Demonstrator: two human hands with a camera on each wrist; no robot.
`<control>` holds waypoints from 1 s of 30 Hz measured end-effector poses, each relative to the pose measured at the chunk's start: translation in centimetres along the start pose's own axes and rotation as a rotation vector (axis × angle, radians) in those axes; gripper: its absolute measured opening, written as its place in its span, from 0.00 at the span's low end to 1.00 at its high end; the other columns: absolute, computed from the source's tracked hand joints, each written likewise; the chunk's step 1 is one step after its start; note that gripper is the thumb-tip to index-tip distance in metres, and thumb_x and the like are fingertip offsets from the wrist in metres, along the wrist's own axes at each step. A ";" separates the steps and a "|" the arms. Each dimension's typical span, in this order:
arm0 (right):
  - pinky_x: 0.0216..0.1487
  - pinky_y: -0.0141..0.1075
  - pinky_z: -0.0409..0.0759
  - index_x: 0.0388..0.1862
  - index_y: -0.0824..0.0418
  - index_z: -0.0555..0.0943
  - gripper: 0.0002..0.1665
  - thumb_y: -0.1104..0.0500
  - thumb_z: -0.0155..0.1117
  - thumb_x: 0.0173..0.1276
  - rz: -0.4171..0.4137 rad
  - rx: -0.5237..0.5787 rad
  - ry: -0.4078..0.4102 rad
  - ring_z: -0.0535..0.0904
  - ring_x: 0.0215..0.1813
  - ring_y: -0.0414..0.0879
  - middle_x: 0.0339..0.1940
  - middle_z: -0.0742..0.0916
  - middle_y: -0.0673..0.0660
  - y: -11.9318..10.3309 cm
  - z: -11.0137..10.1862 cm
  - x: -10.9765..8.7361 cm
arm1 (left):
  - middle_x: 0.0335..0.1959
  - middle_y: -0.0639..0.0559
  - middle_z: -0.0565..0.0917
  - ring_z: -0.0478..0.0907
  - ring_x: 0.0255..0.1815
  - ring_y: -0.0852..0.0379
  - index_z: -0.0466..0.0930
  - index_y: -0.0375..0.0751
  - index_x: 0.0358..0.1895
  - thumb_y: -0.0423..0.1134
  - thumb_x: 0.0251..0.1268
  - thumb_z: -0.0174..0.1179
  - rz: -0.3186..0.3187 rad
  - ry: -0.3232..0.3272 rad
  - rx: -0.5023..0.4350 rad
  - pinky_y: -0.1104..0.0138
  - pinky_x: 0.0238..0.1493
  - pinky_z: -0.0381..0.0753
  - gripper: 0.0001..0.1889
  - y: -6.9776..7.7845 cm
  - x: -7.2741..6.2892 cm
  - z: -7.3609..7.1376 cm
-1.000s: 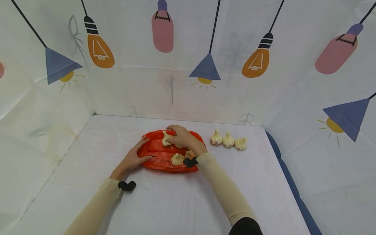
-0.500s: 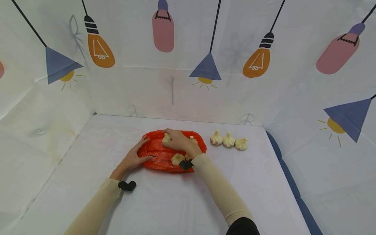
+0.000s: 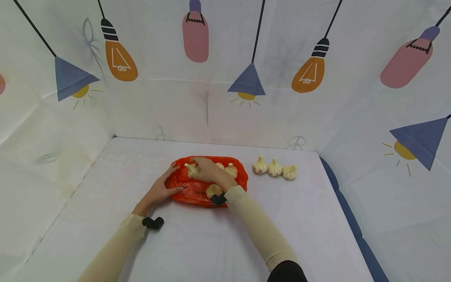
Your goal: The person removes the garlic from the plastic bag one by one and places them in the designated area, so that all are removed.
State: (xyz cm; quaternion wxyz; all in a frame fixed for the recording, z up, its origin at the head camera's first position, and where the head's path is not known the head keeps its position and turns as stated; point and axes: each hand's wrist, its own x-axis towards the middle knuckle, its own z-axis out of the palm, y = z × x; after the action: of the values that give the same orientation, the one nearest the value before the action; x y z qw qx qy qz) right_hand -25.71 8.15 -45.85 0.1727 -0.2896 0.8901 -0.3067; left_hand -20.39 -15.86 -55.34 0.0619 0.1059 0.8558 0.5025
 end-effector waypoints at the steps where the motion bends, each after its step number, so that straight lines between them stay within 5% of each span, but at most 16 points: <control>1: 0.71 0.50 0.77 0.75 0.59 0.70 0.36 0.49 0.69 0.73 -0.004 -0.005 0.007 0.76 0.69 0.53 0.70 0.80 0.59 0.1 0.1 0.1 | 0.87 0.56 0.47 0.44 0.86 0.42 0.59 0.53 0.81 0.50 0.62 0.74 0.002 0.000 0.001 0.39 0.82 0.48 0.47 0.0 0.0 0.0; 5: 0.76 0.50 0.71 0.76 0.60 0.69 0.38 0.50 0.70 0.72 -0.001 -0.010 0.027 0.72 0.75 0.52 0.74 0.77 0.57 0.2 0.5 0.4 | 0.87 0.56 0.47 0.44 0.86 0.42 0.59 0.52 0.81 0.50 0.62 0.73 0.001 0.000 0.008 0.39 0.82 0.48 0.46 0.1 0.0 0.0; 30: 0.76 0.50 0.71 0.76 0.55 0.70 0.39 0.46 0.71 0.71 0.099 0.099 0.031 0.72 0.74 0.52 0.74 0.77 0.56 2.1 1.8 1.8 | 0.87 0.56 0.47 0.44 0.86 0.41 0.57 0.56 0.82 0.52 0.62 0.73 -0.032 -0.011 -0.001 0.38 0.81 0.49 0.47 0.0 0.0 0.1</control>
State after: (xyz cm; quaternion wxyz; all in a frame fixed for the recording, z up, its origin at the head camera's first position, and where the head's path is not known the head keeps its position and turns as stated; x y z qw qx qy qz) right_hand -27.13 7.60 -48.76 0.1879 -0.2317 0.8896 -0.3457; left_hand -20.40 -15.82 -55.40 0.0747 0.0947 0.8568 0.5013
